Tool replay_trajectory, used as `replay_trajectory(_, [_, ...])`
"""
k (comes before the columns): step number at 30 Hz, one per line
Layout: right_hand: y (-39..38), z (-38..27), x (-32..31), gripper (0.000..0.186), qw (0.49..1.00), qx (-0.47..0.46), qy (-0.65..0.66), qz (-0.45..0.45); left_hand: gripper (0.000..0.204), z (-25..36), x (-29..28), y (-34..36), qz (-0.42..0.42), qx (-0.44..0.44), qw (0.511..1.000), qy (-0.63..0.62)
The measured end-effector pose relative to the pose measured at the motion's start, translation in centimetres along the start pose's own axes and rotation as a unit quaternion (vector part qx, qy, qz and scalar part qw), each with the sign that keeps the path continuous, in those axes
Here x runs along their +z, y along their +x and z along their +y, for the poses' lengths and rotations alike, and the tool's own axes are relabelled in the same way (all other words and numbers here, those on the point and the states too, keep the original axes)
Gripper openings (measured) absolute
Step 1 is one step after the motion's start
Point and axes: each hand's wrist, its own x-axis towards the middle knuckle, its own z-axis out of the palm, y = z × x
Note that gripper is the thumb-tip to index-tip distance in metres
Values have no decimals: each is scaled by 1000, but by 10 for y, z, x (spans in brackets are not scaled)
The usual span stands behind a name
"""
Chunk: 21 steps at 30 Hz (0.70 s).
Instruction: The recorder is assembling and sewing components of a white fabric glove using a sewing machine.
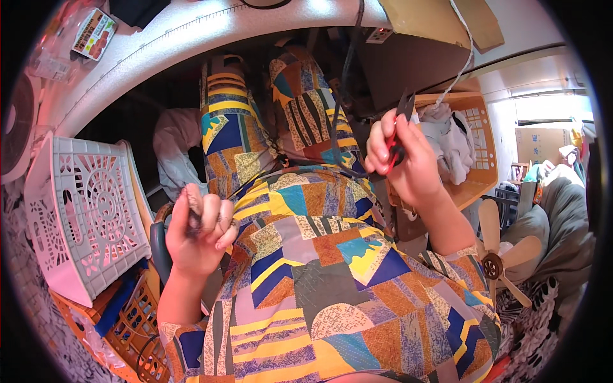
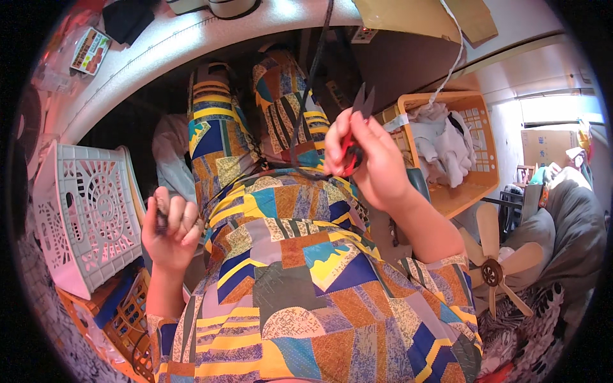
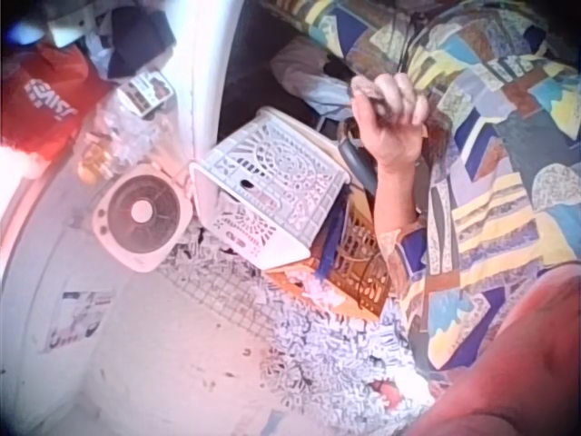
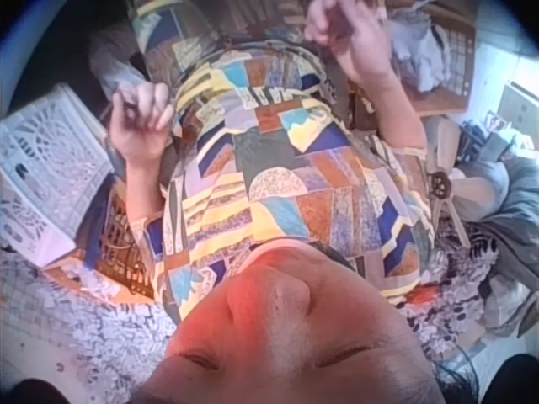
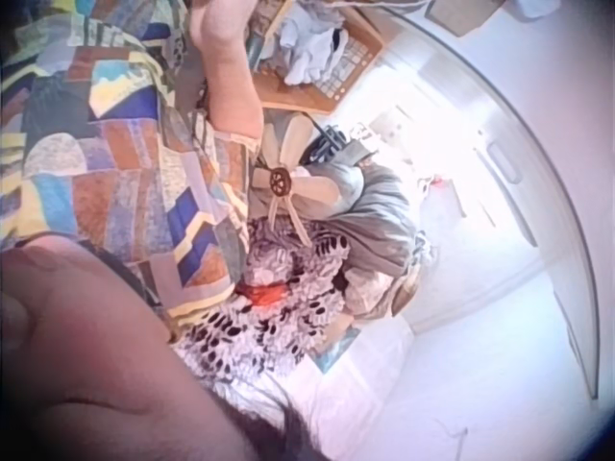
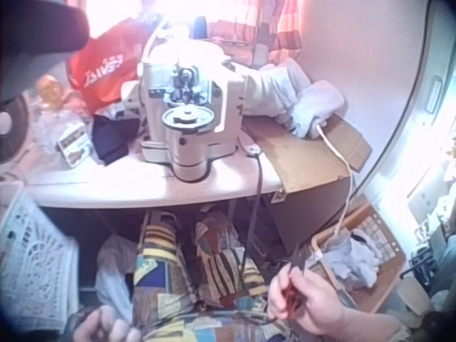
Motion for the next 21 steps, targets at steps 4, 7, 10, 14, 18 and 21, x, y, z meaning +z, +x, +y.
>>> replay_trajectory(4, [-9, 9, 11, 30, 995, 38, 41, -77, 22, -15, 3, 3, 162, -37, 945, 281])
replay_trajectory(7, [-14, 15, 28, 32, 996, 33, -2, -79, 38, -33, -8, 10, 54, 103, 828, 549])
replay_trajectory(10, [-16, 17, 27, 33, 993, 11, -36, -109, 31, -31, -1, 6, -47, 8, 834, 549])
replay_trajectory(14, [-18, 14, 15, 36, 956, -70, -234, -161, 18, -14, 8, 1, -83, -104, 833, 537])
replay_trajectory(18, [-25, 14, 20, 44, 876, -138, -424, -186, 17, -16, 6, -3, -9, -63, 855, 514])
replay_trajectory(21, [-17, 16, 20, 44, 739, -257, -584, -215, 13, -18, 8, -5, 9, -30, 859, 511])
